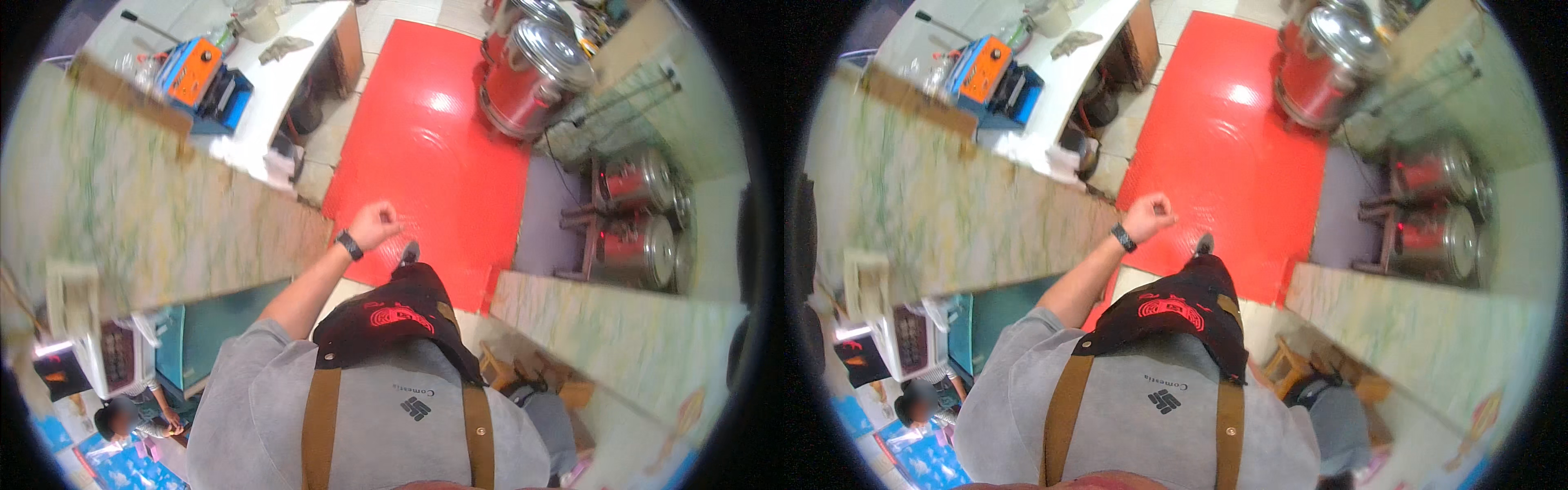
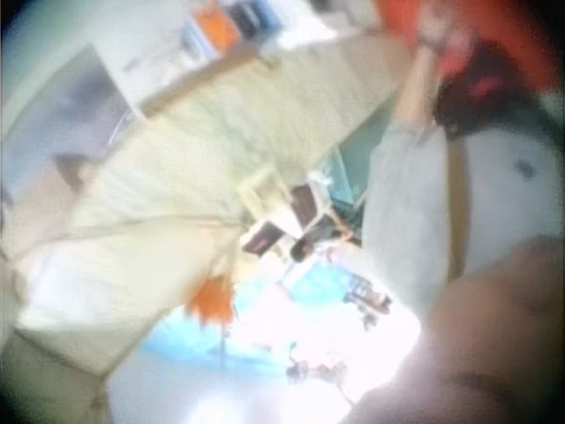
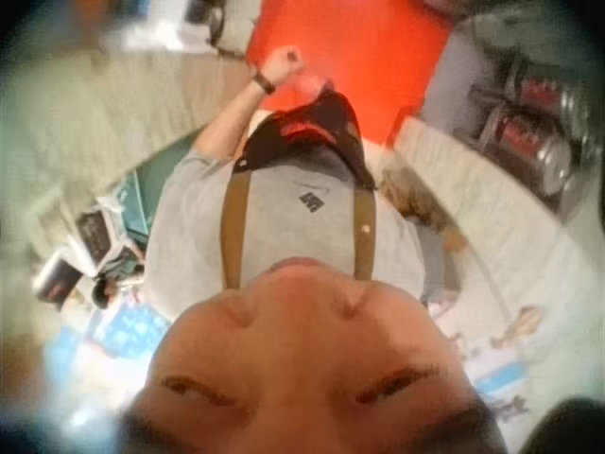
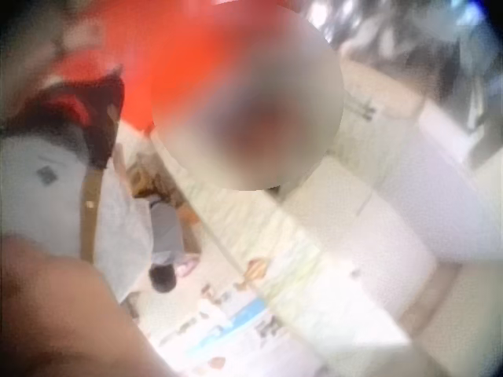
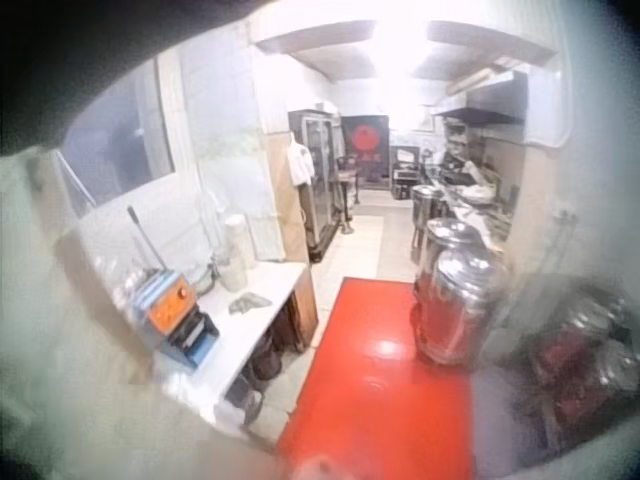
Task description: The person places round dough pieces onto a hot griddle to cook. They then move to a sink area to wash and separate sheets of tofu skin in water, and finally cut the rehydrated sheets into strips on a wooden board.
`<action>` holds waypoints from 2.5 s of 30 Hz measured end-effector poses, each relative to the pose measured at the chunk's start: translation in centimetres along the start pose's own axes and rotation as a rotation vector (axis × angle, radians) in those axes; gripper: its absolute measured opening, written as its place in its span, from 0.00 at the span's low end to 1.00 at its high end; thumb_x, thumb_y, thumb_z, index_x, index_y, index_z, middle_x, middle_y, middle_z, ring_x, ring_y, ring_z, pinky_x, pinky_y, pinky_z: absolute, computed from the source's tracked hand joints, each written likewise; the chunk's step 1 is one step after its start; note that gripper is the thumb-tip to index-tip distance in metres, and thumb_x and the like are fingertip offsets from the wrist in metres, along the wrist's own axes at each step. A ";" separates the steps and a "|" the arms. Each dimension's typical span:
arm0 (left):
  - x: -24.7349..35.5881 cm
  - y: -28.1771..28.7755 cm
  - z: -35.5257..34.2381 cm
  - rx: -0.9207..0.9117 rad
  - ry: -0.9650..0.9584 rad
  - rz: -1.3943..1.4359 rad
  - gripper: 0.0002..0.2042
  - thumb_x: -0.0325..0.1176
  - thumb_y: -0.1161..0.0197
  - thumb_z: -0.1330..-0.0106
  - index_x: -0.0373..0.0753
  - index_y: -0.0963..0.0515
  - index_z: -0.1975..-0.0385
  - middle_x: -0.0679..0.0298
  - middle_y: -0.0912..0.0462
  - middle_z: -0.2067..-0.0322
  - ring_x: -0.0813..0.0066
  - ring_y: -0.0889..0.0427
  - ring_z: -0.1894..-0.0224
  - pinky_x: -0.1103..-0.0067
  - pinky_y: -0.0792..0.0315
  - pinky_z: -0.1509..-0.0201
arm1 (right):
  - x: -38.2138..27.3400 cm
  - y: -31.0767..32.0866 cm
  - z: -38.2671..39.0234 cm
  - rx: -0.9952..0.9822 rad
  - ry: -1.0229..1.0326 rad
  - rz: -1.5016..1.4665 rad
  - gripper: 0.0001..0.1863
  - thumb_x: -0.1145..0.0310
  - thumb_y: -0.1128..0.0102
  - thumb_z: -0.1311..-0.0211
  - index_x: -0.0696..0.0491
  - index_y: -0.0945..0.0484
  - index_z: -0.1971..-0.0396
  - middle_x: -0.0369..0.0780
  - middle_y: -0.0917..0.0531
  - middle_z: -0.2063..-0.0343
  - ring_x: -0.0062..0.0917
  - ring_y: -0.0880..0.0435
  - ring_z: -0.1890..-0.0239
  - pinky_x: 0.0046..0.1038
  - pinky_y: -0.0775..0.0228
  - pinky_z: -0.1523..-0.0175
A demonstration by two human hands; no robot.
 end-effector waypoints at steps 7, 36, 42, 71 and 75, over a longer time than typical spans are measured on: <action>4.9 6.6 -11.2 0.007 0.355 0.460 0.11 0.36 0.33 0.35 0.40 0.28 0.74 0.67 0.22 0.76 0.81 0.25 0.74 0.81 0.30 0.70 | -50.0 38.7 6.8 -0.045 0.855 -0.178 0.16 0.68 0.40 0.35 0.58 0.23 0.51 0.41 0.19 0.54 0.26 0.22 0.53 0.32 0.30 0.48; 38.9 28.5 -134.0 -0.569 0.176 0.079 0.13 0.37 0.36 0.33 0.32 0.20 0.60 0.67 0.18 0.68 0.83 0.22 0.66 0.82 0.26 0.63 | -131.5 125.7 -4.4 -0.516 1.343 -0.253 0.21 0.70 0.44 0.36 0.57 0.29 0.44 0.37 0.20 0.57 0.18 0.23 0.57 0.23 0.27 0.55; 34.4 38.3 -151.8 -0.355 0.120 0.201 0.12 0.34 0.34 0.35 0.31 0.21 0.60 0.67 0.19 0.65 0.82 0.22 0.59 0.82 0.28 0.56 | -150.8 139.5 -9.2 -0.582 1.566 0.056 0.21 0.68 0.42 0.32 0.58 0.31 0.43 0.40 0.19 0.59 0.18 0.24 0.56 0.24 0.27 0.53; 51.6 44.3 -263.2 -0.565 0.271 0.264 0.21 0.44 0.52 0.24 0.29 0.24 0.52 0.59 0.18 0.56 0.74 0.21 0.55 0.78 0.27 0.50 | -194.8 231.0 -36.6 0.241 1.238 -0.104 0.18 0.61 0.37 0.40 0.60 0.25 0.57 0.47 0.15 0.65 0.38 0.16 0.61 0.34 0.26 0.57; 48.6 46.1 -277.8 -0.254 0.491 0.378 0.20 0.45 0.47 0.26 0.29 0.24 0.57 0.52 0.17 0.59 0.63 0.17 0.56 0.70 0.22 0.49 | -196.3 242.6 -45.7 0.204 1.175 -0.321 0.24 0.62 0.37 0.39 0.61 0.26 0.47 0.46 0.14 0.62 0.34 0.15 0.60 0.31 0.25 0.55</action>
Point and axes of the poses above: each hand's wrist, its own z-axis away from the middle knuckle, its own y-axis out of the back of the hand, x = y × z, the point moved 2 cm from there along -z, towards the middle knuckle
